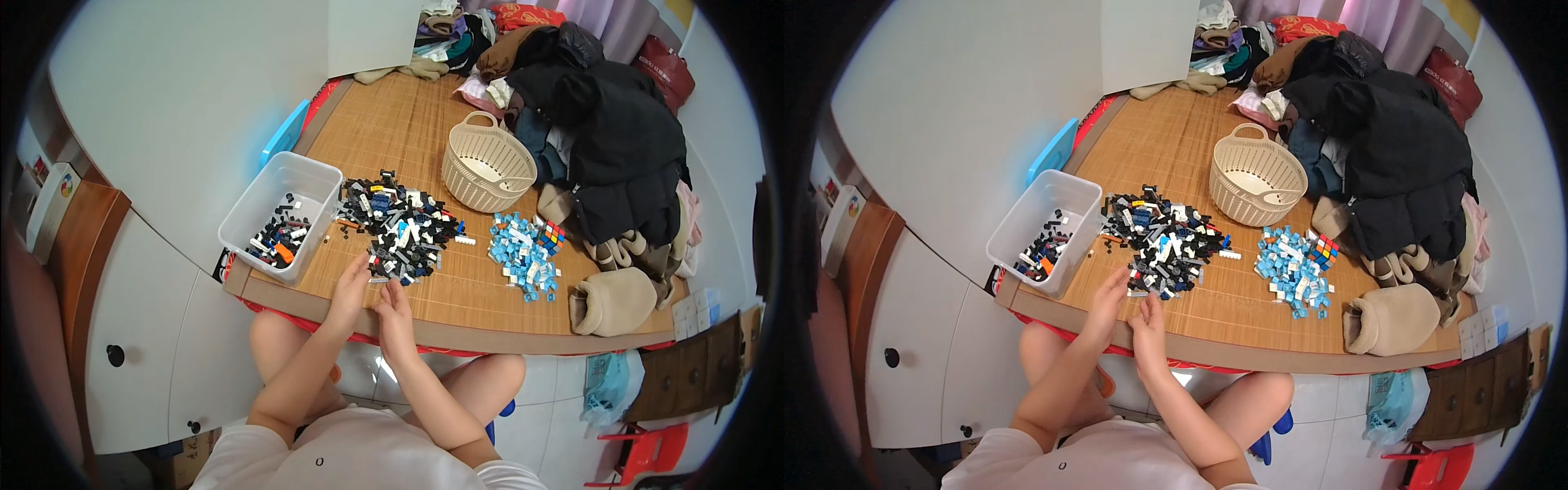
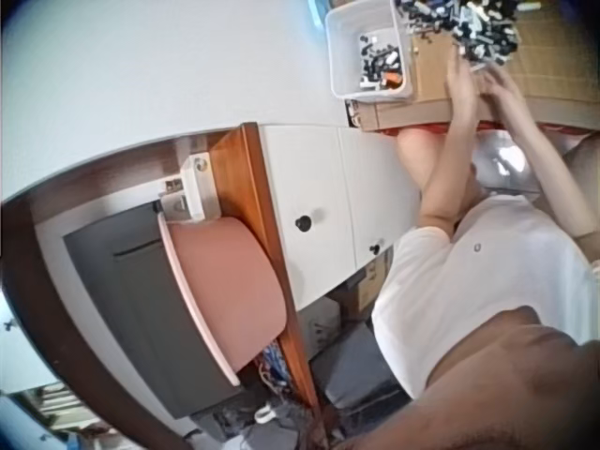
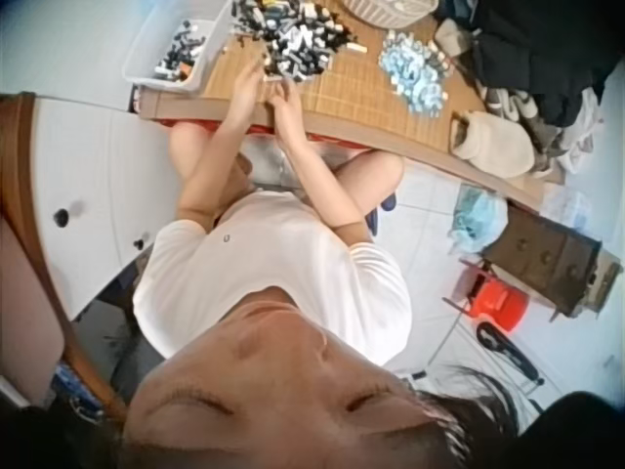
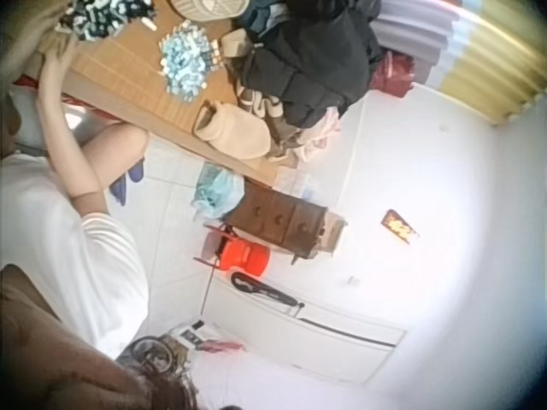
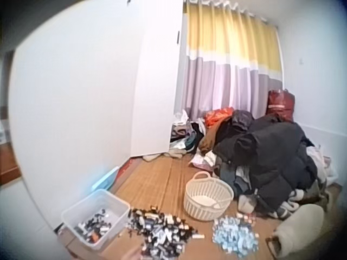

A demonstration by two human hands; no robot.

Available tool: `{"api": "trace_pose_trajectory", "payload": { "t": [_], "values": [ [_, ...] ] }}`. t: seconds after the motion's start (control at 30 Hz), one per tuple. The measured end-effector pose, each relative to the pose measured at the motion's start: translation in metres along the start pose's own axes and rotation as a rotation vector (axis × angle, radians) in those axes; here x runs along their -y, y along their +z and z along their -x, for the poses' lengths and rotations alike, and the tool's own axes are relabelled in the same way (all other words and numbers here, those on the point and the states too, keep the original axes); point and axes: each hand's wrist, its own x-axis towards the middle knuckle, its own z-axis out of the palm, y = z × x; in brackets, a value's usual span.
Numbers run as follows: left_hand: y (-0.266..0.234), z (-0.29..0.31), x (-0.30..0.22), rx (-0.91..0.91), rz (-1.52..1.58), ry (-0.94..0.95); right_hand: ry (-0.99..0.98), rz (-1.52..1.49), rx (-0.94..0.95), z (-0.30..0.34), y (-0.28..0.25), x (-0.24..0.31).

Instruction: The person sits cross-legged on a mat and assembles small plastic building blocks by hand. They pick up individual pieces from a pile on the mat and connect them to form small structures, occasionally placing completed sections into a white plastic container.

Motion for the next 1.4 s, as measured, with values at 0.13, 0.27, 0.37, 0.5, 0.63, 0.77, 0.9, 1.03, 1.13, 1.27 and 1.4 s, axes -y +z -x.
{"api": "trace_pose_trajectory", "payload": {
  "t": [0.13,0.27,0.37,0.5,0.63,0.77,0.9,1.03,1.13,1.27,1.4],
  "values": [
    [0.010,0.008,0.004,0.026,0.082,-0.006,-0.031,-0.015,0.005,-0.003,-0.003,0.000],
    [0.018,0.011,0.011,0.017,0.154,0.023,-0.023,-0.009,-0.020,-0.004,-0.004,0.001],
    [0.024,0.016,0.008,0.010,0.215,0.023,-0.008,-0.018,-0.038,-0.005,-0.004,0.003],
    [0.031,0.022,0.007,-0.018,0.207,0.003,-0.003,-0.053,-0.029,-0.008,-0.006,0.000],
    [0.032,0.024,0.005,-0.021,0.282,-0.016,0.009,-0.058,-0.030,-0.008,-0.006,0.001],
    [0.034,0.025,0.007,-0.089,0.346,-0.010,0.001,-0.061,-0.022,-0.005,-0.003,0.005],
    [0.038,0.026,0.008,-0.109,0.390,0.010,0.025,-0.064,-0.007,-0.004,-0.003,0.006],
    [0.035,0.025,0.016,-0.073,0.392,0.022,0.022,-0.081,-0.008,-0.005,-0.005,0.002],
    [0.035,0.027,0.013,-0.062,0.337,0.033,0.010,-0.096,-0.011,-0.006,-0.006,0.000],
    [0.032,0.029,0.013,-0.052,0.335,0.035,0.005,-0.120,-0.006,-0.007,-0.005,-0.002],
    [0.036,0.033,0.007,-0.069,0.367,0.008,0.023,-0.072,-0.009,-0.005,-0.003,0.000]
  ]
}}
